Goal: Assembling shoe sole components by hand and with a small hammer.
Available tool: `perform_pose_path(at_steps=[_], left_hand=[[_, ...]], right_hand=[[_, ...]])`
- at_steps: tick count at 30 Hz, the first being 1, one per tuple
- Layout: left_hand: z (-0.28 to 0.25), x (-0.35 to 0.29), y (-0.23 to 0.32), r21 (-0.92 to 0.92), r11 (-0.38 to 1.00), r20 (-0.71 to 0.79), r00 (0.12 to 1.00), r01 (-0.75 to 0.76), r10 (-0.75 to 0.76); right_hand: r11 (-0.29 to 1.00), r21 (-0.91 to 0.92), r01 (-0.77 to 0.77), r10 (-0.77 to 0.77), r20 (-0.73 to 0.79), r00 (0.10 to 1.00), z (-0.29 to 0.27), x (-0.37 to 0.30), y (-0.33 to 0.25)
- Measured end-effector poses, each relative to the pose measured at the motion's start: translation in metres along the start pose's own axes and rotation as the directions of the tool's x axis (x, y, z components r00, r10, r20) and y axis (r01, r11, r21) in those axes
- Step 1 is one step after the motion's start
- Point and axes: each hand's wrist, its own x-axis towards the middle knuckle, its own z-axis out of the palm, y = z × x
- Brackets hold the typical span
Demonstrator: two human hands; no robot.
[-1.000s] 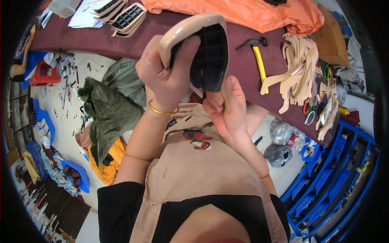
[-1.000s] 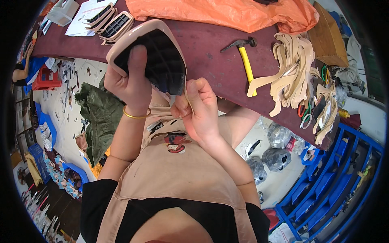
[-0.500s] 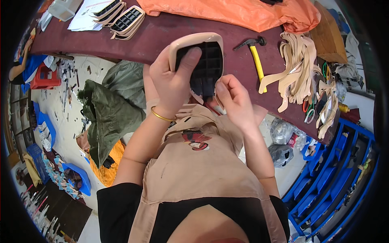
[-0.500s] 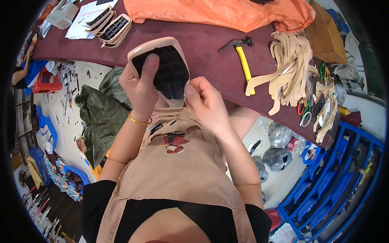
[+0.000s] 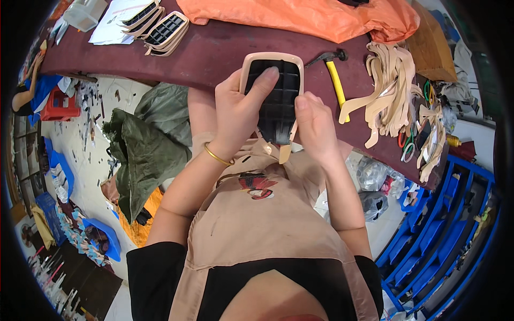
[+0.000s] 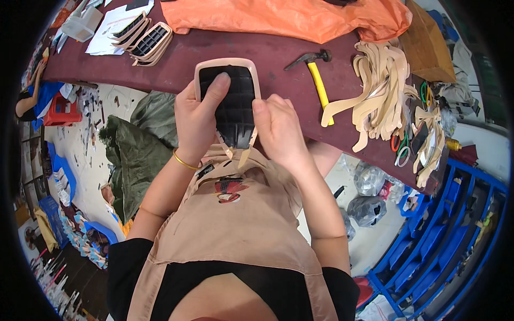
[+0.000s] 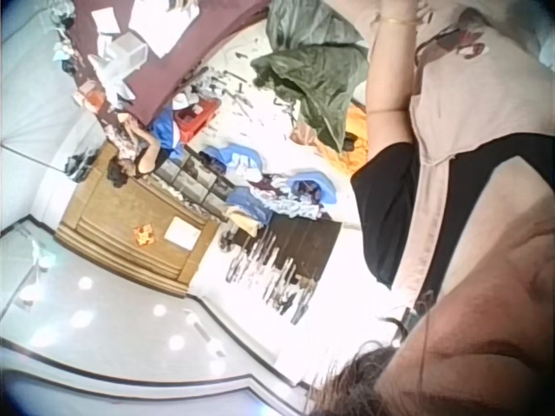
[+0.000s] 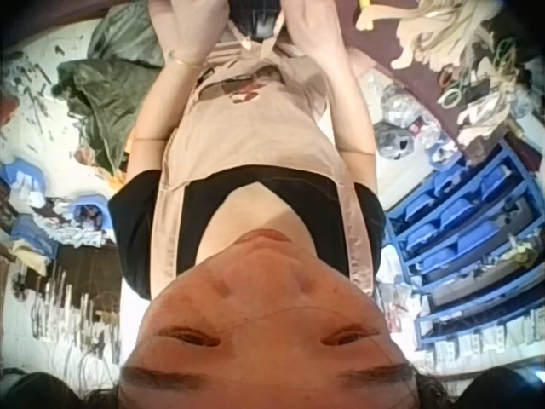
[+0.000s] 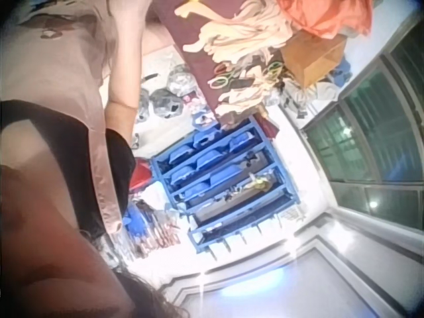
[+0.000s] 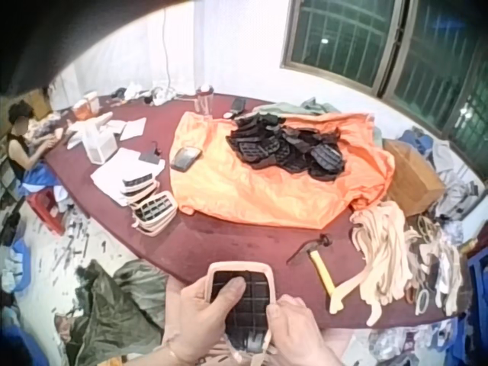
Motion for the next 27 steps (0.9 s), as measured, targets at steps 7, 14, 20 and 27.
perform_pose_path(at_steps=[7,14,20,27], left_hand=[[-0.001,-0.003,-0.012,0.168,0.983,0.073,0.994,0.070,-0.083],[-0.007,0.005,-0.012,0.150,0.977,0.158,0.972,0.153,-0.176],[-0.006,0.011,-0.004,0.081,0.984,-0.056,0.985,-0.159,0.164],[-0.009,0.017,-0.004,0.294,0.828,-0.052,0.857,-0.478,0.513]], right_hand=[[1.000,0.020,-0.004,0.006,-0.103,0.995,-0.007,0.019,0.005],[0.893,0.253,-0.372,0.328,0.199,0.924,-0.024,0.028,-0.005],[0.800,0.467,-0.377,0.287,0.255,0.924,-0.001,0.002,0.014],[0.540,0.742,-0.397,0.245,0.313,0.918,0.020,-0.017,-0.006]])
